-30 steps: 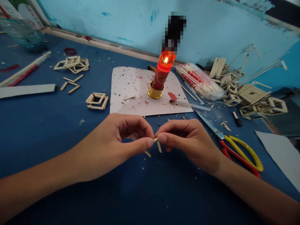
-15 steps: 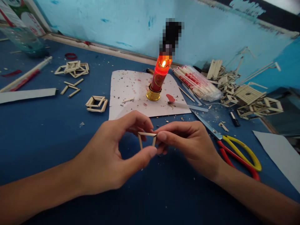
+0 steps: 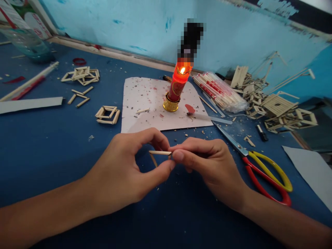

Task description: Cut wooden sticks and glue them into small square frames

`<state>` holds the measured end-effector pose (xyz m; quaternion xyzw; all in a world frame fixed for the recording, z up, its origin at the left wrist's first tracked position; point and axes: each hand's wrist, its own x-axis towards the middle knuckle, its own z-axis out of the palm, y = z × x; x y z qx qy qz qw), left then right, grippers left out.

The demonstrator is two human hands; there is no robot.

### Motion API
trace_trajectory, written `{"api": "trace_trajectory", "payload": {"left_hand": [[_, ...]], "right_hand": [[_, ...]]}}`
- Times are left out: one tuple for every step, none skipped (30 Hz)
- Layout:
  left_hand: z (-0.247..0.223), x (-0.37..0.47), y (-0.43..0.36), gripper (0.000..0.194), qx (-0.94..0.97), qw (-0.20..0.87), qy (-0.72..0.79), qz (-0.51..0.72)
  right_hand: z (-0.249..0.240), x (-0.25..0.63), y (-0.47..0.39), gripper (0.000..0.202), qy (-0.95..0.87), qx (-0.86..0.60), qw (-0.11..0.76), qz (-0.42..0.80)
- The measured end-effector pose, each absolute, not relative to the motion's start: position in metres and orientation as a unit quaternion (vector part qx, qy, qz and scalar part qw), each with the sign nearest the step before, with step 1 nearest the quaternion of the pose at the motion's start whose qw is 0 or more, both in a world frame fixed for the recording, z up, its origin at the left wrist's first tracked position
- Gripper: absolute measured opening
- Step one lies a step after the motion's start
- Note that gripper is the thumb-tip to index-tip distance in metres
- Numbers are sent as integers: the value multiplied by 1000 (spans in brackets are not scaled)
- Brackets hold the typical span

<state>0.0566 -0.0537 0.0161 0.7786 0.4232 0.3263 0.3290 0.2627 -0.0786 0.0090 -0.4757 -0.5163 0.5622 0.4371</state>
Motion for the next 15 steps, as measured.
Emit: {"api": "trace_trajectory", "payload": {"left_hand": [[15, 56, -54, 5, 792, 307, 415, 327], [14, 55, -54, 9, 808, 269, 403, 335], [13, 54, -54, 12, 824, 219, 391, 348], [12, 53, -55, 16, 835, 169, 381, 359], [11, 53, -54, 18, 842, 126, 377, 364], [11, 52, -54, 18, 846, 94, 376, 367], [10, 52, -54, 18, 849, 74, 375, 365], [10, 52, -53, 18, 850, 66, 375, 363], [10, 53, -52, 17, 852, 62, 374, 361], [10, 53, -51, 17, 853, 61, 372, 360], [10, 54, -50, 17, 855, 62, 369, 360], [10, 55, -50, 17, 856, 63, 364, 363], [9, 56, -49, 16, 856, 67, 362, 364], [9, 57, -48, 16, 854, 70, 359, 369], [9, 58, -48, 15, 853, 76, 359, 372]], "right_hand": [[9, 263, -79, 7, -516, -472, 441, 562], [9, 262, -79, 8, -514, -470, 445, 562], [9, 262, -79, 8, -510, -471, 448, 563], [9, 262, -79, 9, -505, -474, 450, 563], [9, 261, -80, 10, -500, -480, 452, 562], [10, 260, -80, 10, -496, -486, 452, 560], [10, 259, -81, 9, -493, -491, 451, 558], [10, 259, -81, 8, -491, -495, 451, 557], [10, 258, -81, 7, -489, -496, 451, 558], [10, 257, -81, 7, -486, -497, 452, 559], [10, 257, -81, 7, -484, -497, 454, 560], [10, 256, -81, 7, -483, -498, 455, 559], [9, 256, -80, 8, -484, -499, 456, 556], [9, 256, -80, 8, -487, -500, 455, 553], [8, 256, -79, 8, -493, -501, 454, 548]]}}
